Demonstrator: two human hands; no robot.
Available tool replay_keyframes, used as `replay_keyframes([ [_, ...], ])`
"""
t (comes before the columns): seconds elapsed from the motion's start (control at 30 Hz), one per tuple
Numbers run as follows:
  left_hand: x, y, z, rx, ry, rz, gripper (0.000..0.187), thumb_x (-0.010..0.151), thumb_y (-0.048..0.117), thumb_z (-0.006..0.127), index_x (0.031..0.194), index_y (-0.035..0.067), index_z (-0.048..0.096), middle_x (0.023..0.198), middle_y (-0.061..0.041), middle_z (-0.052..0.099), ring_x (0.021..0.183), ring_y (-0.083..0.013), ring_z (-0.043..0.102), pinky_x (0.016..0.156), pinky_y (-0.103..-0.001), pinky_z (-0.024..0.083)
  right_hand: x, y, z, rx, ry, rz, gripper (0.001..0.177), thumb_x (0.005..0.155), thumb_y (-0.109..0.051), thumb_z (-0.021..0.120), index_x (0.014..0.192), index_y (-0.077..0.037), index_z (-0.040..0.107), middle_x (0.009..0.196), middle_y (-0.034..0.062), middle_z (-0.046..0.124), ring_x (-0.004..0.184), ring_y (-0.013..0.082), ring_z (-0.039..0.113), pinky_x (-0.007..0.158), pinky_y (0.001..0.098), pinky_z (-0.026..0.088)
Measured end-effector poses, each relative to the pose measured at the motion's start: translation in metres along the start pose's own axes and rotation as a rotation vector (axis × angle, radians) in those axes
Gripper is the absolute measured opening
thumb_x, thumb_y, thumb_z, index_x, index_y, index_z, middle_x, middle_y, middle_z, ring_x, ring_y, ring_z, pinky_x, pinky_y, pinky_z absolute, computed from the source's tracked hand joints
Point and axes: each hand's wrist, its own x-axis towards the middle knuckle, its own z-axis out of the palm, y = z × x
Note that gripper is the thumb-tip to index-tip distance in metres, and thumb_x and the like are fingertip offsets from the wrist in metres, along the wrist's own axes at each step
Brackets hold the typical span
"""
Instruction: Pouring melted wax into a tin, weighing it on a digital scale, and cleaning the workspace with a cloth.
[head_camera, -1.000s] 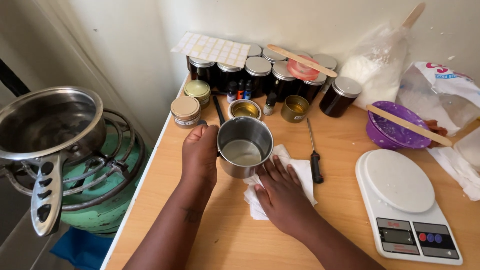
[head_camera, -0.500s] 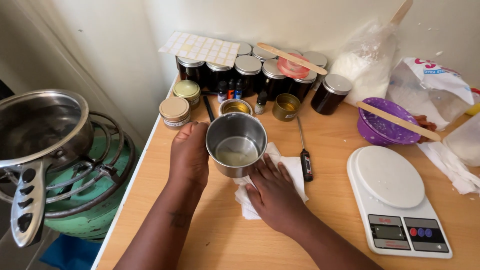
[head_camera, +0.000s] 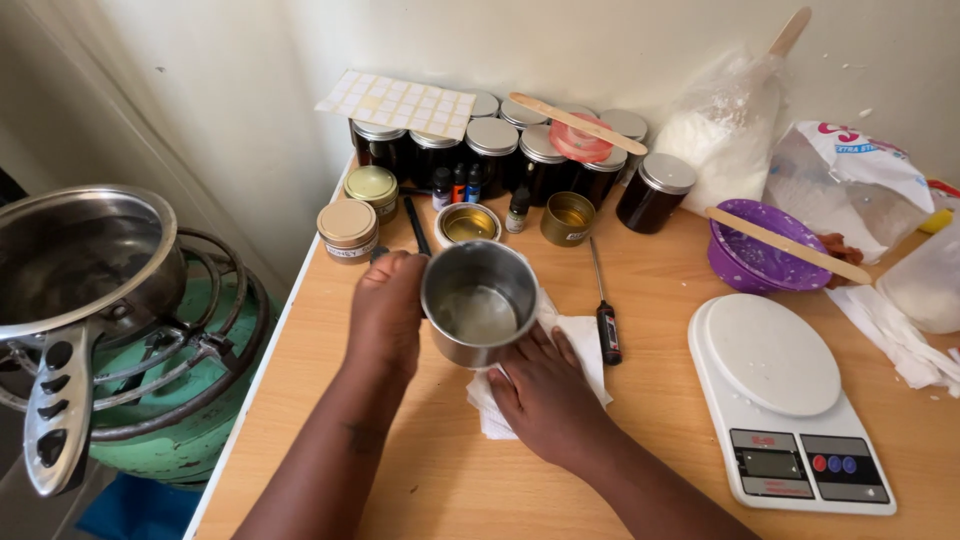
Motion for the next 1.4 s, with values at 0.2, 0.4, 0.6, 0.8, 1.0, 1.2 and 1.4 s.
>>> replay_keyframes([
  [0.2,-0.028,0.009,0.012,0.042,-0.026,-0.063,0.048,0.087,0.006,0.068,0.061,0.023,0.031,0.059,0.008,0.028,0.059,-0.0065,0.021,0.053,-0.029,0.016,0.002,-0.005,-0.013,0.118,0.175,-0.138,0.026,0.096,-0.018,0.061,0.117,-0.004,0.069,0.124,0.0158,0.075,0.123,0.042,0.061,0.108,0.0538,0.044],
  [0.4,-0.024,0.015,0.016,0.029,0.021,-0.078,0.042,0.086,0.005,0.063,0.06,0.021,0.034,0.057,0.007,0.03,0.058,-0.008,0.025,0.052,-0.029,0.02,0.002,-0.007,-0.012,0.05,0.125,-0.09,0.026,0.098,-0.022,0.055,0.114,-0.005,0.066,0.121,0.0192,0.071,0.126,0.0409,0.058,0.116,0.053,0.038],
  [0.6,-0.021,0.02,0.001,-0.043,0.01,-0.04,0.041,0.089,0.003,0.066,0.062,0.021,0.04,0.057,0.006,0.039,0.055,-0.0079,0.03,0.051,-0.029,0.023,-0.003,0.002,0.002,0.011,0.035,-0.032,0.026,0.1,-0.023,0.051,0.116,-0.009,0.067,0.134,0.0134,0.067,0.136,0.0355,0.054,0.122,0.0653,0.029],
  [0.8,-0.015,0.001,0.002,-0.025,-0.004,-0.02,0.04,0.086,0.004,0.065,0.06,0.022,0.04,0.056,0.007,0.039,0.054,-0.0064,0.028,0.048,-0.028,0.021,0.0,-0.004,-0.007,0.057,0.067,-0.038,0.026,0.094,-0.018,0.054,0.112,-0.008,0.068,0.117,0.0157,0.074,0.125,0.037,0.06,0.121,0.0556,0.033],
  [1.0,-0.031,0.006,0.01,-0.018,-0.054,-0.03,0.048,0.09,0.002,0.067,0.06,0.022,0.035,0.057,0.008,0.034,0.056,-0.006,0.027,0.051,-0.028,0.021,0.003,-0.013,-0.021,0.323,0.195,0.022,0.029,0.087,-0.02,0.073,0.115,-0.012,0.072,0.119,0.0081,0.079,0.113,0.0306,0.068,0.099,0.042,0.052],
  [1.2,-0.011,0.005,0.005,-0.027,-0.022,-0.05,0.044,0.088,0.003,0.065,0.058,0.022,0.037,0.054,0.007,0.035,0.053,-0.007,0.026,0.048,-0.029,0.02,-0.001,0.002,0.002,0.033,0.011,0.018,0.027,0.098,-0.023,0.054,0.118,-0.009,0.064,0.126,0.0142,0.071,0.129,0.0367,0.06,0.124,0.0618,0.029],
  [1.4,-0.03,0.001,0.013,0.012,-0.073,-0.11,0.051,0.089,0.002,0.067,0.056,0.021,0.032,0.054,0.006,0.029,0.055,-0.0083,0.023,0.053,-0.03,0.021,0.002,-0.007,-0.012,0.253,0.2,-0.052,0.034,0.095,-0.033,0.072,0.121,-0.011,0.071,0.127,0.0104,0.076,0.12,0.0337,0.066,0.105,0.0438,0.048],
])
